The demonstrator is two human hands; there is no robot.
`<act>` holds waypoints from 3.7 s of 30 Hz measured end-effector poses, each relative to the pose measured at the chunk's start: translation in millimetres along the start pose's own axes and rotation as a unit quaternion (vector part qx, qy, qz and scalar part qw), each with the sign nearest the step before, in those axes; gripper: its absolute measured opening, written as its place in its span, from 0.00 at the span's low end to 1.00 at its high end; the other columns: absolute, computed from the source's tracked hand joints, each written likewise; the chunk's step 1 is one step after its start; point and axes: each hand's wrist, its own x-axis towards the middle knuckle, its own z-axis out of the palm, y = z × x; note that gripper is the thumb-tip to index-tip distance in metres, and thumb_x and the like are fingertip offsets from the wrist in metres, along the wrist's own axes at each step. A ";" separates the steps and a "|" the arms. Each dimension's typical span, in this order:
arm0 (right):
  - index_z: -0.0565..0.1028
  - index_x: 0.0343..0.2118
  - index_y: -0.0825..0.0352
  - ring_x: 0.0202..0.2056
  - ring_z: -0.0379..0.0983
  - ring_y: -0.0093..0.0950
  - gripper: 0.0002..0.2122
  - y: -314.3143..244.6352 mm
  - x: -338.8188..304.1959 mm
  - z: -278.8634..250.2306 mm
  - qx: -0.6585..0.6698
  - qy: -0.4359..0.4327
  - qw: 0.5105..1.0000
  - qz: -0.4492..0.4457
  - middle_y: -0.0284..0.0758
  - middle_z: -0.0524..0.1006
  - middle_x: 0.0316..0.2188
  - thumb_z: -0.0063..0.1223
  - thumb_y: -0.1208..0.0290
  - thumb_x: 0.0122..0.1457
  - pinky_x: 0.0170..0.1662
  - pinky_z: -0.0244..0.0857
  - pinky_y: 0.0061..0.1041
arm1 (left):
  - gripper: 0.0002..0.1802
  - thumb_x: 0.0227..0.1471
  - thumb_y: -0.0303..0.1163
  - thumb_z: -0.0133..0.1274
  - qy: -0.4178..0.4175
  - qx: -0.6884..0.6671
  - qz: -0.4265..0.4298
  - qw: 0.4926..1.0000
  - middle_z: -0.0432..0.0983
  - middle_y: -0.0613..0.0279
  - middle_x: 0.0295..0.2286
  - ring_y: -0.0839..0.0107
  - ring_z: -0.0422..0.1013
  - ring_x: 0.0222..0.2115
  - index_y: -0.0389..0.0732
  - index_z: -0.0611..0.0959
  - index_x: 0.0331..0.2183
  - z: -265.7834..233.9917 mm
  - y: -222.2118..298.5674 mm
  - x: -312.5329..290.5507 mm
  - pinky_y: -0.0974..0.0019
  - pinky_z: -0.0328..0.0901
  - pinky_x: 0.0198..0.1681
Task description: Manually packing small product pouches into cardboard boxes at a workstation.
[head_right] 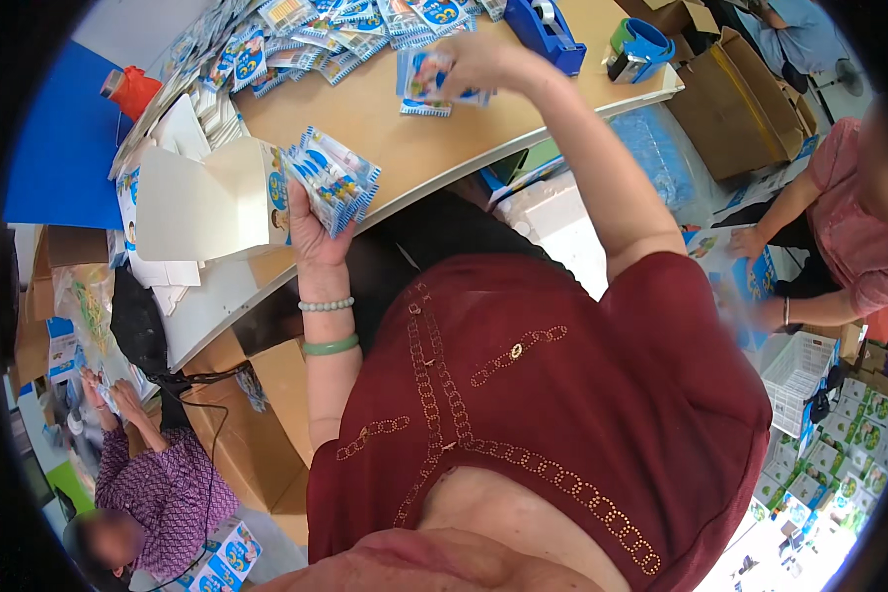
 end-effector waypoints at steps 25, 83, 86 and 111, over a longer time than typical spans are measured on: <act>0.75 0.44 0.62 0.42 0.75 0.38 0.23 13.6 2.3 -1.3 -0.262 -0.008 0.965 -0.027 0.40 0.78 0.40 0.63 0.64 0.41 0.44 0.68 0.34 | 0.16 0.50 0.25 0.56 0.173 0.306 0.034 0.935 0.78 0.55 0.36 0.64 0.78 0.32 0.33 0.76 0.43 66.0 -14.1 7.2 0.59 0.76 0.34; 0.63 0.52 0.67 0.40 0.73 0.46 0.21 -151.6 5.0 163.2 0.040 0.108 0.979 -0.169 0.48 0.74 0.37 0.48 0.68 0.55 0.41 0.68 0.41 | 0.41 0.26 0.49 0.67 0.323 0.857 0.155 0.370 0.79 0.42 0.32 0.52 0.76 0.37 0.27 0.76 0.39 108.6 112.1 -41.4 0.60 0.69 0.42; 0.59 0.52 0.67 0.39 0.72 0.50 0.21 -149.8 -7.8 175.5 0.046 0.100 0.976 -0.187 0.50 0.71 0.39 0.47 0.65 0.58 0.40 0.69 0.43 | 0.38 0.27 0.48 0.67 0.263 0.866 0.091 0.415 0.79 0.41 0.33 0.52 0.76 0.37 0.28 0.78 0.38 82.3 109.2 -35.0 0.60 0.69 0.42; 0.70 0.43 0.67 0.43 0.71 0.37 0.18 -137.8 -5.2 159.2 0.037 0.238 0.888 -0.392 0.40 0.74 0.42 0.56 0.63 0.53 0.49 0.64 0.37 | 0.17 0.50 0.28 0.52 0.259 0.913 0.285 0.132 0.75 0.43 0.32 0.46 0.72 0.37 0.32 0.72 0.42 75.1 87.6 -69.1 0.53 0.67 0.42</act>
